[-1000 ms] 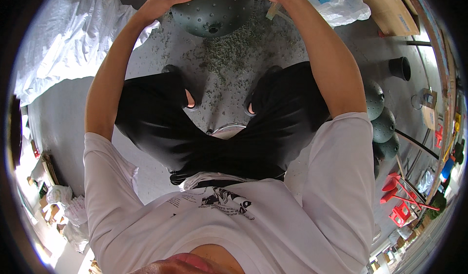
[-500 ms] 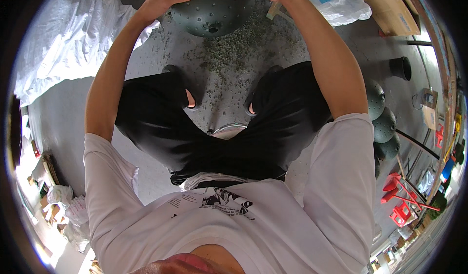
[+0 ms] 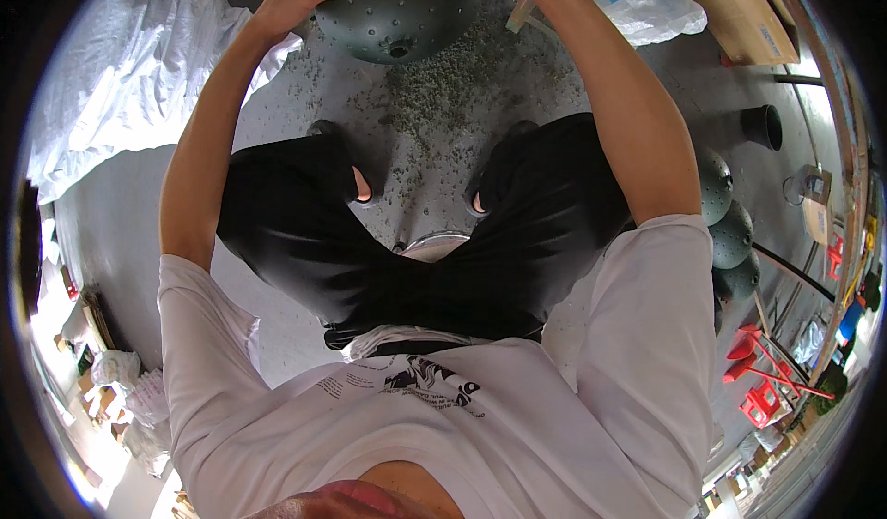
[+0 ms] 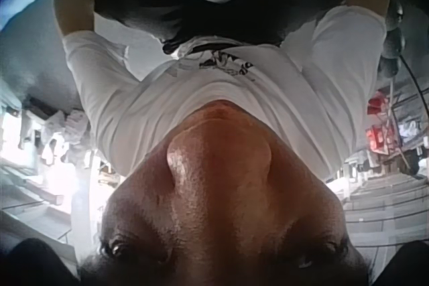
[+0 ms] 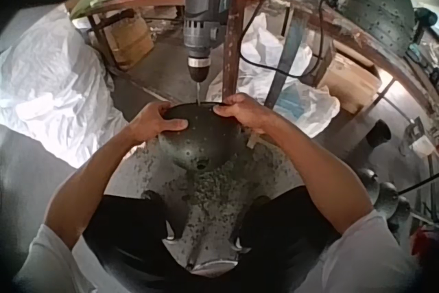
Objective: The recorder is manually removing small plastic debris or flash from a green dome-shaped molded part.
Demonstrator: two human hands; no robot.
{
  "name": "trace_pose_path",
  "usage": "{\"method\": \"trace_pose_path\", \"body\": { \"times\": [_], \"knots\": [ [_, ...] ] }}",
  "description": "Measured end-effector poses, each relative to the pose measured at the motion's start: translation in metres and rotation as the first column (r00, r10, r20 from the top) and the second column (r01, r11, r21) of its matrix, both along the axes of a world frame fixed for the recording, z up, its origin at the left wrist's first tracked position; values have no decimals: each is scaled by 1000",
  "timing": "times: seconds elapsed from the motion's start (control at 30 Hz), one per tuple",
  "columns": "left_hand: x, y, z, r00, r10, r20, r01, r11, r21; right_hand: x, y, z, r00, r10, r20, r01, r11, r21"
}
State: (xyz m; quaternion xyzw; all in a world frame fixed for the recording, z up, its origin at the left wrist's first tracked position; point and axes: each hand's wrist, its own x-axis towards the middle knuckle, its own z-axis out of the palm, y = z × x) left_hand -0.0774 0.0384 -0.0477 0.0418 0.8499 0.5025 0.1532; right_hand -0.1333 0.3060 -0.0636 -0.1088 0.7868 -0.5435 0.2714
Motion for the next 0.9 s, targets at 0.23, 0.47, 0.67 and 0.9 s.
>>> {"method": "trace_pose_path", "body": {
  "times": [0.23,0.47,0.67,0.9],
  "knots": [
    [-8,-1,43,992,41,-122,-26,993,115,-27,3,19,996,45,-79,-65,960,-271],
    [-2,-11,-37,998,-56,-23,58,992,111,-14,8,-41,975,148,-167,-143,989,41],
    [-4,0,-45,968,-247,-32,244,966,-83,-19,12,-51,904,333,-268,-315,943,107],
    [6,12,-32,937,-350,-2,349,936,-36,-3,5,-44,888,410,-211,-378,909,175]
  ]
}}
